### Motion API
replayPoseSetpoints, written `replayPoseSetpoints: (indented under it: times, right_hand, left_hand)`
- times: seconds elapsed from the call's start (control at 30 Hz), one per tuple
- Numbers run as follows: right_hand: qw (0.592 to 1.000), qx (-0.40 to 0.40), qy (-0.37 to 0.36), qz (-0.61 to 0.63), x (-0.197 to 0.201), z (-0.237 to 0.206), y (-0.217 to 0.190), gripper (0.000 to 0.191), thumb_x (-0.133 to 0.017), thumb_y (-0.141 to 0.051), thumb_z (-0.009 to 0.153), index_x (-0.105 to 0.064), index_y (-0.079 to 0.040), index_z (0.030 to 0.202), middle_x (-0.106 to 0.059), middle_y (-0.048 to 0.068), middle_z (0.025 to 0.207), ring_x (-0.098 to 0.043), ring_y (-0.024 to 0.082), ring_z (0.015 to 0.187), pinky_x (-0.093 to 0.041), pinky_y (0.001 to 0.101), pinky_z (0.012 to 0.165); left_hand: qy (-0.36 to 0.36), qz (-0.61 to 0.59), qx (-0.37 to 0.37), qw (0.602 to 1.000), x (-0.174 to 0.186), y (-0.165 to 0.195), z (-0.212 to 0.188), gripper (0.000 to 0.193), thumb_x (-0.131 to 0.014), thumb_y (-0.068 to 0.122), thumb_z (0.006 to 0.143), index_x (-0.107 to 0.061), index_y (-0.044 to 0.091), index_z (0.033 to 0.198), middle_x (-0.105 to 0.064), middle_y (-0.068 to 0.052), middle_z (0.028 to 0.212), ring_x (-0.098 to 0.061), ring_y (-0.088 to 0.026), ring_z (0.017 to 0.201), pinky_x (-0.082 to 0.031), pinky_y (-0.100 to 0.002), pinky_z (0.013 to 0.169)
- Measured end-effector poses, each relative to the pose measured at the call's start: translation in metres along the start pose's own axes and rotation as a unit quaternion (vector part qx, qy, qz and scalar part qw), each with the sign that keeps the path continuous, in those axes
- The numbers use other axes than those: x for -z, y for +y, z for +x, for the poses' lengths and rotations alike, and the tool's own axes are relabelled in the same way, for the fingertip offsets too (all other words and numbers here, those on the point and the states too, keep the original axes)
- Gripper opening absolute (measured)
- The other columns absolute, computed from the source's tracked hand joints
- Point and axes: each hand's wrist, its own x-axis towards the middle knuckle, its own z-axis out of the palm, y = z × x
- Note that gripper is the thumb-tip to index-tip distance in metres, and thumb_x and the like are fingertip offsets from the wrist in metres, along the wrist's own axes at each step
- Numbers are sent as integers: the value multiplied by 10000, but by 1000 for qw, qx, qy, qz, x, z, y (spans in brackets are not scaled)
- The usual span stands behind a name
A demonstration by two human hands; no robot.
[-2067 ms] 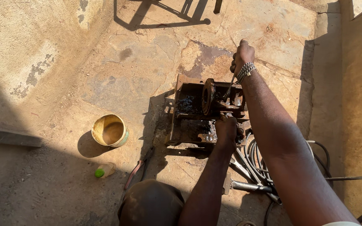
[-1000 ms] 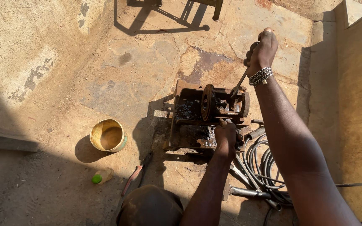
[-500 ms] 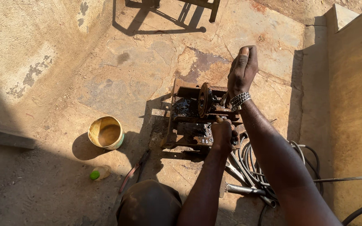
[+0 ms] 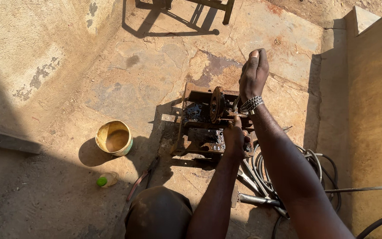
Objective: The person sits on the ground working on a rusty metal mechanism. They use wrenches to loosen and tighten bolts on the device, pour liquid from a plastic bottle onto its parts, and turn its handle to work the mechanism.
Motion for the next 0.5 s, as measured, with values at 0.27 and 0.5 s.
replayPoseSetpoints:
  times: [0.27,0.5]
  right_hand:
    - [930,-305,-105,176,21,35,-37,465,-538,-376,1043,-407,-169,648,-437,-16,551,-397,115,411,-319,286,378]
    - [966,-194,-13,168,14,8,-24,455,-548,-413,1059,-395,-185,697,-373,-60,562,-302,64,417,-236,270,358]
  left_hand:
    - [-82,-186,17,979,7,-7,10,506,-282,614,1069,-436,144,965,-444,-9,583,-389,-144,388,-275,-282,341]
    - [-8,-84,53,995,6,-5,15,502,-278,632,1061,-422,167,941,-419,4,551,-345,-146,363,-243,-301,319]
